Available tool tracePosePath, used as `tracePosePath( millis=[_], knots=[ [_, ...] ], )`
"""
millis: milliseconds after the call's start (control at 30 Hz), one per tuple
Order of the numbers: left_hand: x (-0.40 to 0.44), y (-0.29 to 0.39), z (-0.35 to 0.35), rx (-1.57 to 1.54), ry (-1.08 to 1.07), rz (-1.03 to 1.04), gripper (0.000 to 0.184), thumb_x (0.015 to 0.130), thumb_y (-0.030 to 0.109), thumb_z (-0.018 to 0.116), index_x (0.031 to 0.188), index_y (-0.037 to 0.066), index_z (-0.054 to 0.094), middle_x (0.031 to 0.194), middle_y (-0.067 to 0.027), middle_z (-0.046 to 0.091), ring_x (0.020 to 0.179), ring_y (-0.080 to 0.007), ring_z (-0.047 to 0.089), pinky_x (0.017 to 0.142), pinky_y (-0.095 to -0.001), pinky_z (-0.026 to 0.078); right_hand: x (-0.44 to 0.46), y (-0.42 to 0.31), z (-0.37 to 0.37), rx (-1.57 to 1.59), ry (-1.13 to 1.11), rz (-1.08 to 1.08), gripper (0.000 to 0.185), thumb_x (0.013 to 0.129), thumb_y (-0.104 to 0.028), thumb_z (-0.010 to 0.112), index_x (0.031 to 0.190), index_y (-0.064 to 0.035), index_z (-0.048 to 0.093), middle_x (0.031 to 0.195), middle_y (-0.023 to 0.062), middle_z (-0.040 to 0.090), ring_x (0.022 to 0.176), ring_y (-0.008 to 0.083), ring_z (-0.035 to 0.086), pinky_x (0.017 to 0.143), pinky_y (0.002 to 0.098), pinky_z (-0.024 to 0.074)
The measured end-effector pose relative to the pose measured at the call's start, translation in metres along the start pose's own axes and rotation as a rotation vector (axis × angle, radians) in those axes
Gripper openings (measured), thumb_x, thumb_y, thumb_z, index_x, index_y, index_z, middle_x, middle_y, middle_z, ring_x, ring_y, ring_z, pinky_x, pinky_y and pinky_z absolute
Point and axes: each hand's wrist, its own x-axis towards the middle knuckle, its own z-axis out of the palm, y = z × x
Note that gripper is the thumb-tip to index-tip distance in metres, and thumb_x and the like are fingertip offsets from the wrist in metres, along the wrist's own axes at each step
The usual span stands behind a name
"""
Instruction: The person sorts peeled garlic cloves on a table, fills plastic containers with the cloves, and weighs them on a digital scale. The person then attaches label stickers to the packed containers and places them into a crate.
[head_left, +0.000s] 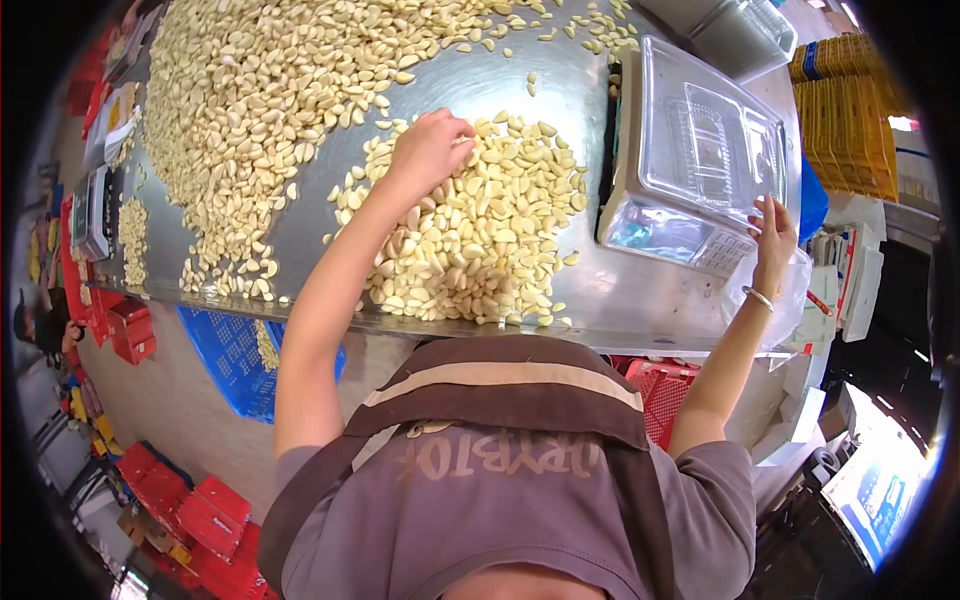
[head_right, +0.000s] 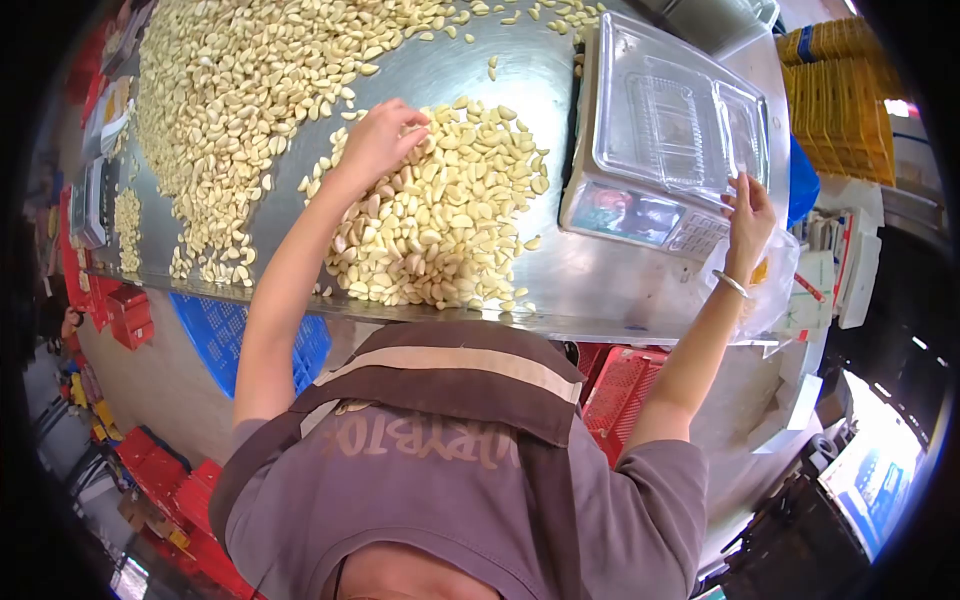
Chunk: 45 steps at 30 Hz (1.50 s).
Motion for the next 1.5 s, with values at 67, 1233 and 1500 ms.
tracePosePath(
  millis=[67,1233,1500],
  knots=[
    [0.019,0.006,0.011,0.117,-0.137,-0.071,0.019,0.076,0.021,0.065,0.090,0.008,0.067,0.092,-0.0118,0.063,0.087,-0.0277,0.061,0.075,-0.0378,0.048,-0.005,-0.010,0.008,0.075,-0.009,0.052,0.028,0.086,-0.025,0.062,0.101,-0.0012,0.062,0.086,0.0057,0.065,0.061,0.0104,0.058,0.050,0.0206,0.0442],
    [-0.250,-0.106,-0.128,-0.174,0.564,-0.637,0.015,0.082,0.006,0.064,0.093,-0.004,0.060,0.084,-0.0052,0.063,0.078,-0.0103,0.059,0.071,-0.0220,0.047,-0.047,-0.004,0.037,0.323,-0.102,0.248,0.050,0.086,-0.044,0.059,0.067,0.0020,0.059,0.057,0.0071,0.057,0.045,0.0110,0.054,0.043,0.0207,0.0439],
    [-0.419,-0.189,-0.125,0.305,0.630,-1.157,0.036,0.079,0.018,0.070,0.106,-0.003,0.060,0.092,-0.0094,0.065,0.082,-0.0189,0.062,0.076,-0.0291,0.049,-0.036,-0.002,0.044,0.299,-0.170,0.204,0.036,0.085,-0.031,0.064,0.072,0.0011,0.056,0.059,0.0073,0.056,0.045,0.0110,0.053,0.042,0.0205,0.0440]
  ],
)
